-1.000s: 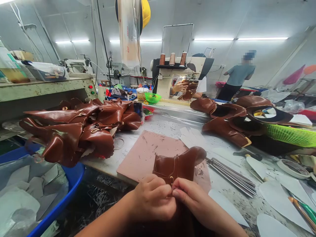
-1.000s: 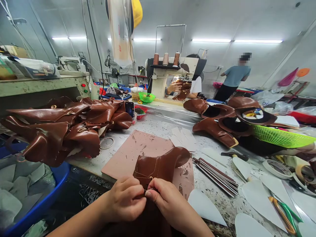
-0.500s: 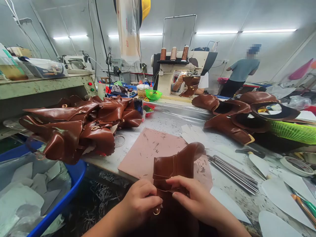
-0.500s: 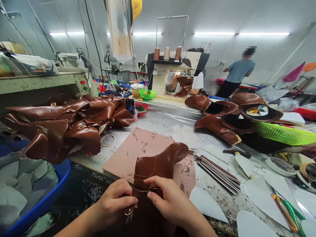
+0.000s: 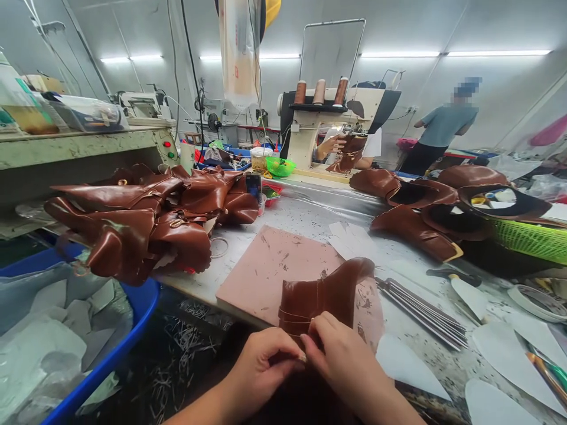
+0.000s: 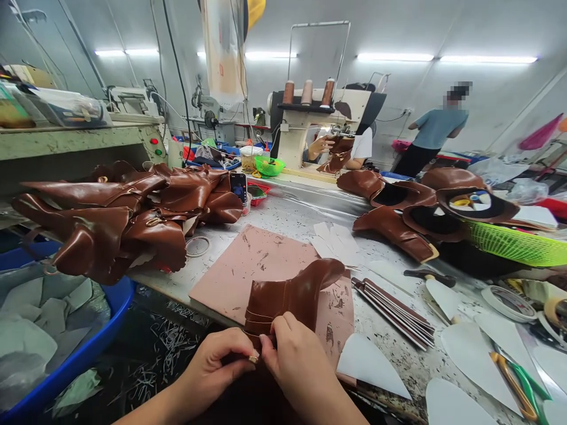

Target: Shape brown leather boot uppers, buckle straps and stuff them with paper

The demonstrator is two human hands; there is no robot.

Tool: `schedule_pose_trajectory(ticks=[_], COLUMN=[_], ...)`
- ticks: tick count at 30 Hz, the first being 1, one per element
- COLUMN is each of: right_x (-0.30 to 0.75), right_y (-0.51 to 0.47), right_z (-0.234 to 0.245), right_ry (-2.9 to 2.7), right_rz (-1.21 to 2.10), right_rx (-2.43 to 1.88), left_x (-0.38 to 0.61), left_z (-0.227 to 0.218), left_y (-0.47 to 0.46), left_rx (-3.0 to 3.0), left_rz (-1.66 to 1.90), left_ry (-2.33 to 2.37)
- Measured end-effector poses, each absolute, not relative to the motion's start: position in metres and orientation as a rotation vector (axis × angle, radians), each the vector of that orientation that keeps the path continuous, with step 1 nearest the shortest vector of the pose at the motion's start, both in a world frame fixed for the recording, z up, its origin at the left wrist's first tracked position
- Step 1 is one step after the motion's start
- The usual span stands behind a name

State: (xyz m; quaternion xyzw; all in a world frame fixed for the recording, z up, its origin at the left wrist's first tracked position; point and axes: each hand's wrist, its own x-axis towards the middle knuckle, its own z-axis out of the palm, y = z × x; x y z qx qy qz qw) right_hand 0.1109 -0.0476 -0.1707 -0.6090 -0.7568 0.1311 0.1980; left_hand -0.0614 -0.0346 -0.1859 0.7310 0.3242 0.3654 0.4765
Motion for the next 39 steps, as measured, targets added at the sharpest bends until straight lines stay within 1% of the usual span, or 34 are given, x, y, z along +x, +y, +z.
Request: schedule_pose_trajectory(ticks=[2,6,9,13,18,21,26,34,39], right_x=[0.111,0.114,0.116,0.12,0.122,0.122,0.123,0.126,0.124], right_y=[-0.048,-0.049,-0.049,-0.049,-0.048,-0.047,-0.047,-0.045,-0.045], right_z=[-0.17,-0.164,-0.161,-0.162,-0.164,-0.164,-0.166,-0.166,-0.165], right_ry=[-2.069,-1.867,-1.786,-1.74,-1.744,-1.788,-1.775,-1.693,-1.688], right_rz=[0.439,0.842,0.985,1.04,1.054,1.049,1.122,1.189,1.151], right_rx=[-1.699,-1.596,-1.506,-1.464,-1.534,-1.55,-1.413,-1.421,-1.468], left_x=[-0.06,-0.056,-0.052,-0.048,-0.043,-0.041,-0.043,-0.043,-0.041], left_z=[-0.185,-0.181,-0.182,-0.187,-0.192,-0.194,-0.196,-0.2,-0.2], left_y=[-0.037,-0.041,-0.043,-0.045,-0.046,-0.047,-0.046,-0.043,-0.043], left_rx=[1.801,1.831,1.815,1.71,1.582,1.609,1.689,1.346,1.386], left_rz=[0.824,0.681,0.67,0.775,0.886,0.882,0.816,0.907,0.922], left_ry=[0.856,1.079,1.168,1.206,1.208,1.224,1.196,1.104,1.143])
